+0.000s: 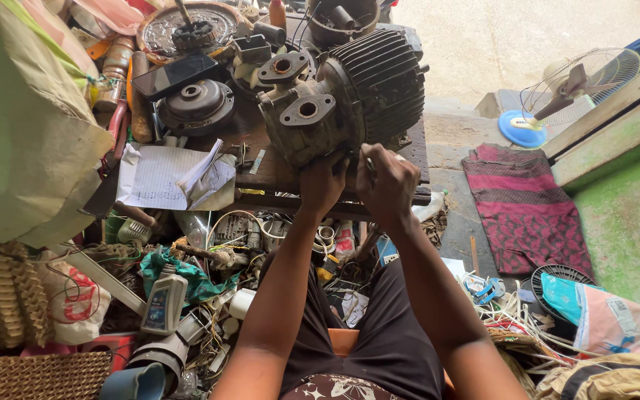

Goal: The person uses a wrench to tighten bolts on a small engine block placed on a wooden workbench. The hands hold the engine steady with one hand while turning the wrench with the other.

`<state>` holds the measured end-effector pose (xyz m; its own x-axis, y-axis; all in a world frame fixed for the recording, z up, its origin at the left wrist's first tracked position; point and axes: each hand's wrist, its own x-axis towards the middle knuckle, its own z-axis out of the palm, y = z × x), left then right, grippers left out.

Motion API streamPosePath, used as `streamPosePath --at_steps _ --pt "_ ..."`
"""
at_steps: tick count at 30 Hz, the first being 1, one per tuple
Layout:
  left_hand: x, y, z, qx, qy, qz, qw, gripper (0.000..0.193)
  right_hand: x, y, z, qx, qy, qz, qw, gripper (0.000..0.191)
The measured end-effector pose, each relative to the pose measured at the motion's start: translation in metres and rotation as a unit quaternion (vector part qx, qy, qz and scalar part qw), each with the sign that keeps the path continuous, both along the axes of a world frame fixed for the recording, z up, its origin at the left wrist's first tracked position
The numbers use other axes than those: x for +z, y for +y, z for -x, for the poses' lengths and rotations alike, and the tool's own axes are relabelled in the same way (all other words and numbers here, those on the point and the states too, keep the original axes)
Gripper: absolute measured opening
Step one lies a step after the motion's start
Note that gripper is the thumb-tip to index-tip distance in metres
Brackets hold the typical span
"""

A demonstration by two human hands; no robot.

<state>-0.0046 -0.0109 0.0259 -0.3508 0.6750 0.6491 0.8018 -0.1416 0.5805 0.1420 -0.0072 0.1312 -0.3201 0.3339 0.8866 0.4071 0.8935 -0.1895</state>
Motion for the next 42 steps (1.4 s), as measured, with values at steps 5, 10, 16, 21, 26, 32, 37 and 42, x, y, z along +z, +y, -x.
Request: streamPosePath --at_steps 5,10,16,21,26,32,37,42 --pt "-0.001 -0.001 -0.001 -0.003 -0.011 -0.023 1.0 0.023 -0.059 -0.008 -0.027 0.004 0.022 -0.01 1.0 0.02" --pt "0.01 -0.003 -0.007 0.014 -0.054 0.032 0.998 0.032 -0.121 -0.03 -0.046 -0.001 0.038 0.008 0.999 0.016" --pt "0.018 0.0 -0.013 0.06 -0.059 0.07 0.994 0.037 -0.14 -0.033 -0.042 0.005 0.024 0.015 1.0 0.013" --pt "0.01 -0.001 -0.008 0.043 -0.088 0.084 0.992 0.035 -0.123 -0.042 -0.035 0.053 0.017 -0.044 0.997 0.014" --pt "-0.001 -0.003 0.0 -0.01 -0.076 -0.003 0.997 0.02 -0.071 -0.015 -0.015 0.037 0.055 -0.088 0.994 0.011" --pt "0.001 -0.001 0.004 -0.024 -0.038 0.026 0.999 0.027 0.002 0.007 0.006 -0.031 -0.025 0.023 0.999 0.005" --pt "-0.002 -0.002 0.003 -0.034 -0.03 0.013 0.999 0.025 0.0 0.01 0.0 0.01 -0.013 0.028 0.999 0.008" --pt "0.001 -0.005 0.002 -0.037 -0.064 -0.005 0.997 0.024 -0.054 -0.006 -0.02 0.024 0.07 -0.026 0.997 0.017"
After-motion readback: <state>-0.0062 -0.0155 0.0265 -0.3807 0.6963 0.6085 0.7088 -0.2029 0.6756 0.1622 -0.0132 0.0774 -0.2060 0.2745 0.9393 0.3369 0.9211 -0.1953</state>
